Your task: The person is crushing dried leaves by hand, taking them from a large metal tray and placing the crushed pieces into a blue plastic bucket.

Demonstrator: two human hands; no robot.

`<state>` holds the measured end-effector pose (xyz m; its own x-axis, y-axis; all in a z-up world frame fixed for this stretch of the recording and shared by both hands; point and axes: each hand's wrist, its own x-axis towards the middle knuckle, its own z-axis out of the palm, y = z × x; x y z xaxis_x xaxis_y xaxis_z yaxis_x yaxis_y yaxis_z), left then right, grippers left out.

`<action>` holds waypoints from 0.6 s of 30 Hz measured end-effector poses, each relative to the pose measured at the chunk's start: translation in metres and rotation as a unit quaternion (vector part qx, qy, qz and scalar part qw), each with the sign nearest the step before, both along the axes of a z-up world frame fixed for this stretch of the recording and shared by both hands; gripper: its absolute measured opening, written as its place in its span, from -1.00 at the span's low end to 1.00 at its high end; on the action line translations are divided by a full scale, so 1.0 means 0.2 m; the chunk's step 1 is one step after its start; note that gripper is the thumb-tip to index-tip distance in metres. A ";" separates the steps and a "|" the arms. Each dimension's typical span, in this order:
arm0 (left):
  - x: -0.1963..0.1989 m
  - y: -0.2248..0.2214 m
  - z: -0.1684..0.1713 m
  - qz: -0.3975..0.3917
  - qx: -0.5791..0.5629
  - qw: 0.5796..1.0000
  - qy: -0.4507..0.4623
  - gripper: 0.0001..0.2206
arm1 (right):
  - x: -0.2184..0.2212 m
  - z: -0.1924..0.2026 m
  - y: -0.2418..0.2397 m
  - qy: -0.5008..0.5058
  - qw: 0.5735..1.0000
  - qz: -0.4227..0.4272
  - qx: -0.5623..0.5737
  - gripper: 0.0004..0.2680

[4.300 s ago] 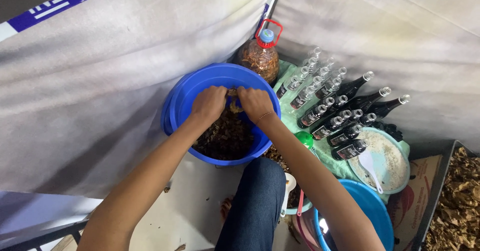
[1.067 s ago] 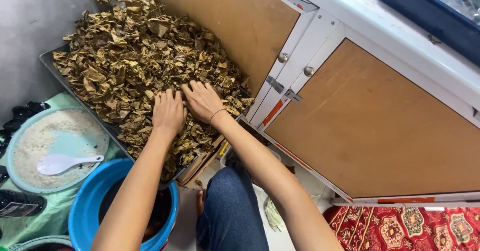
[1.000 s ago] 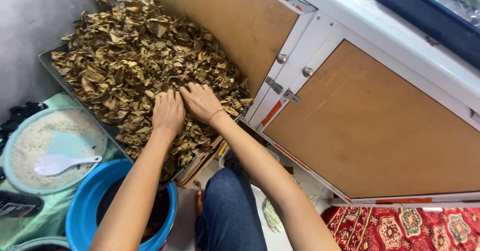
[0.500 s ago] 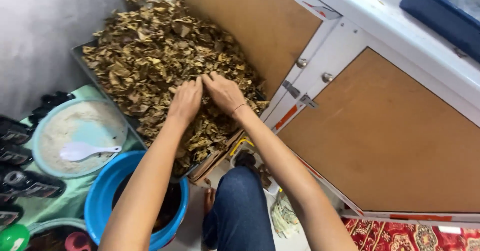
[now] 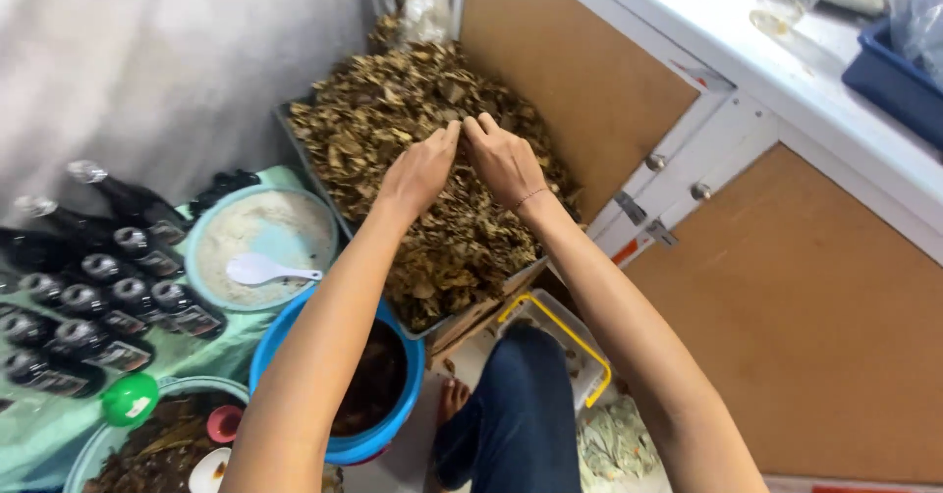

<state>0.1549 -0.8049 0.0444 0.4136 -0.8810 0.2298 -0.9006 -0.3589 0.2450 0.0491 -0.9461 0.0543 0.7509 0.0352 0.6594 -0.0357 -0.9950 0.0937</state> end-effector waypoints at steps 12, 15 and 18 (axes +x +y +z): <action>0.08 1.43 0.34 0.183 -0.073 0.975 -0.102 -0.61 | 0.35 0.41 1.26 0.046 0.974 0.218 0.034 -0.91; 0.01 1.99 0.33 0.249 -0.063 0.961 -0.107 -0.67 | 0.42 0.39 1.79 0.060 0.951 0.295 0.067 -0.89; -0.13 2.62 0.25 0.327 0.000 0.938 -0.113 -0.63 | 0.44 0.25 2.38 0.071 0.930 0.358 0.044 -0.91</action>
